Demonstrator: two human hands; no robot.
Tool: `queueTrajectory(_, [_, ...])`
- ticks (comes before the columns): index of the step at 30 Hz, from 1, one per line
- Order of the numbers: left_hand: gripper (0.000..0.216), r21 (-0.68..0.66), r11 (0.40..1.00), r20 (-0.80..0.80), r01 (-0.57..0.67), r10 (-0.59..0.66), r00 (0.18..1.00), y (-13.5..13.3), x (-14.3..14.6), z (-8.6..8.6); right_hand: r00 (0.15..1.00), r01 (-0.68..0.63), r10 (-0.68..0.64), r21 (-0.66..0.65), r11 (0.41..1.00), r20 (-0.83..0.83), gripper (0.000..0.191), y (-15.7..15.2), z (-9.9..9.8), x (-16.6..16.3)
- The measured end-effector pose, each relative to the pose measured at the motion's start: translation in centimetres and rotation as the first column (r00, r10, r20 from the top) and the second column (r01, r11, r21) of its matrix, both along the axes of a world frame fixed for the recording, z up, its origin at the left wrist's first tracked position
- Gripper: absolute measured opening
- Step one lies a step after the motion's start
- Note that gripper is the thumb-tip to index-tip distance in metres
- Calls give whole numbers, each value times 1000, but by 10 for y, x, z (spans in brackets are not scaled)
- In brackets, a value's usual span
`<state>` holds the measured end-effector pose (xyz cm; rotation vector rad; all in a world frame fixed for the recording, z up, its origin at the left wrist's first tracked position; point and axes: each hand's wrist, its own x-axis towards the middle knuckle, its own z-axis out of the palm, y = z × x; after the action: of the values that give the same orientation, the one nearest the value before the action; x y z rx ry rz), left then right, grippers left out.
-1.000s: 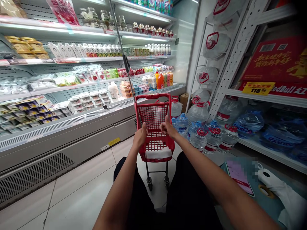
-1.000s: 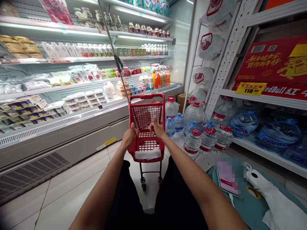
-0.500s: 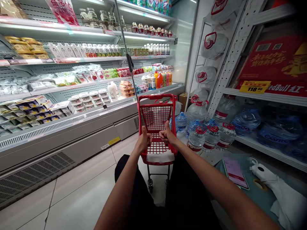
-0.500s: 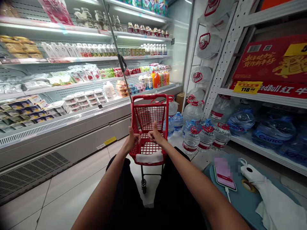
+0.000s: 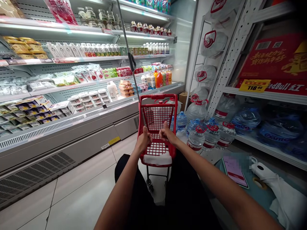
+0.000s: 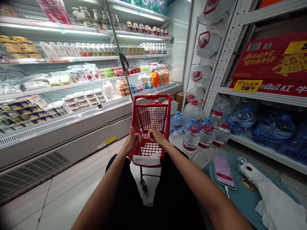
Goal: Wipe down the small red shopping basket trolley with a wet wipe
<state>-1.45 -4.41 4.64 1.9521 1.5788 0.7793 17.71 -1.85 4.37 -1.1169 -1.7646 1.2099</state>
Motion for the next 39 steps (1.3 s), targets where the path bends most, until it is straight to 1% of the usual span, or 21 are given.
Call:
queueTrajectory(1, [92,19,1000,-38,-14,15,999,-1,0,-1,1000,12,-13,46,999,21,81,-6,0,-1])
queueTrajectory(3, [75,63,997,-114,-40,47,992,-5,-1,-5,998,13,-22,145,989,60,57,-22,-3,-5])
queueTrajectory(4, [63,80,996,-141,-49,60,988,-8,-2,-8,994,-5,-21,225,974,111,45,-32,-7,-8])
queueTrajectory(5, [51,93,994,-158,-57,71,985,-11,-2,-13,981,-37,-27,323,946,191,39,-43,-14,-11])
queueTrajectory(6, [41,102,993,-173,-65,82,982,-15,-3,-18,956,-83,-49,427,901,289,41,-53,-22,-15])
queueTrajectory(7, [34,110,991,-191,-73,93,977,-19,-3,-24,912,-141,-96,525,839,398,45,-63,-33,-19])
queueTrajectory(8, [31,117,990,-210,-78,101,972,-22,-4,-30,866,-183,-153,588,788,475,50,-72,-44,-23])
queueTrajectory(9, [29,124,989,-230,-80,107,967,-25,-4,-37,825,-215,-205,628,748,527,54,-79,-55,-27])
queueTrajectory(11, [27,144,987,-268,-72,109,957,-29,-6,-49,775,-237,-270,658,714,572,59,-87,-77,-33])
queueTrajectory(13, [26,170,984,-299,-54,104,948,-29,-7,-57,743,-253,-308,675,694,594,62,-89,-93,-36])
queueTrajectory(16, [29,212,977,-327,-28,98,940,-27,-11,-63,709,-291,-343,698,654,616,66,-86,-106,-35])
queueTrajectory(19, [33,249,968,-345,15,74,936,-25,-17,-62,686,-335,-352,706,624,637,70,-83,-110,-27])
queueTrajectory(22, [35,270,960,-370,70,37,928,-22,-24,-60,677,-365,-350,709,604,647,69,-79,-112,-14])
queueTrajectory(25, [38,276,954,-406,117,5,914,-16,-32,-59,714,-405,-304,726,555,631,70,-75,-112,4])
queueTrajectory(28, [39,267,947,-453,180,-41,890,-5,-41,-58,746,-441,-250,739,509,617,71,-66,-112,24])
queueTrajectory(31, [39,243,938,-502,246,-95,860,13,-53,-57,755,-480,-206,739,473,622,68,-42,-108,45])
queueTrajectory(33, [39,221,934,-530,281,-127,838,28,-63,-55,757,-490,-186,733,472,626,68,-15,-102,58])
queueTrajectory(34, [39,210,932,-541,297,-143,829,37,-68,-54,757,-482,-186,728,488,626,68,0,-98,64])
queueTrajectory(37, [38,187,926,-565,327,-171,807,60,-78,-48,760,-388,-232,711,587,607,61,49,-85,71])
queueTrajectory(39, [37,218,928,-587,301,-122,801,71,-74,-44,767,-324,-259,703,633,587,55,73,-80,65])
